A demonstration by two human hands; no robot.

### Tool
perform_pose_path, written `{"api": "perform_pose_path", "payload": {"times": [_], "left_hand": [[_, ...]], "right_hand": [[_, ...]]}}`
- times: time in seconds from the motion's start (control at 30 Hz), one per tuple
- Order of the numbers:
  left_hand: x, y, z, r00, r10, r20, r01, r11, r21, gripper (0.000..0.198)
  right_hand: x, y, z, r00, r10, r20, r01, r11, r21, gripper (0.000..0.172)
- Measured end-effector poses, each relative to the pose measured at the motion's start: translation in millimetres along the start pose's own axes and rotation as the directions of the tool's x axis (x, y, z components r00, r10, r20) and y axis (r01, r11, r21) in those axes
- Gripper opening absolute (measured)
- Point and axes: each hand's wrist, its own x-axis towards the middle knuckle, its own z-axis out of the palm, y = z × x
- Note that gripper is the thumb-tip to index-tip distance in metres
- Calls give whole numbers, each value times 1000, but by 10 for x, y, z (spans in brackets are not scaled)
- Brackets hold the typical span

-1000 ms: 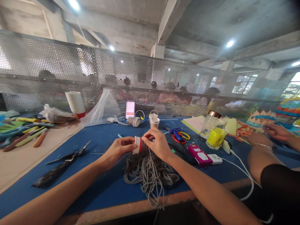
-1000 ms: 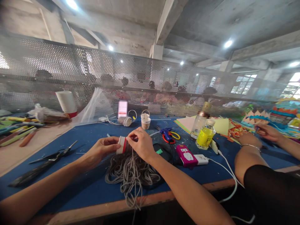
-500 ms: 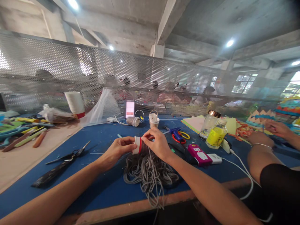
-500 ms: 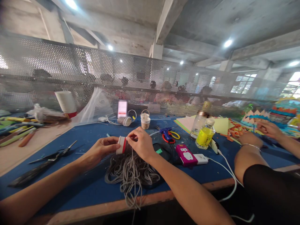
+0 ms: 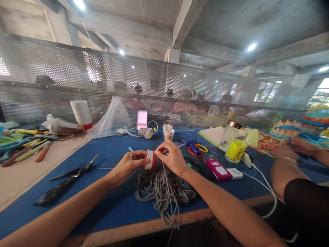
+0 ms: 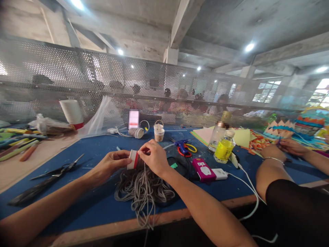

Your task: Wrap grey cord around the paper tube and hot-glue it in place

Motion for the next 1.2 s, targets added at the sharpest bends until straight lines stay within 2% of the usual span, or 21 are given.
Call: {"api": "perform_pose_path", "payload": {"times": [0.7,1.2], "left_hand": [[-2,26,6,1000,-4,9,4,1000,29,35],[-2,9,-6,1000,2,14,-2,1000,20,30]], "right_hand": [[18,-6,-23,997,56,45,-58,997,43,8],[18,-2,-15,997,56,43,-58,998,25,9]]}}
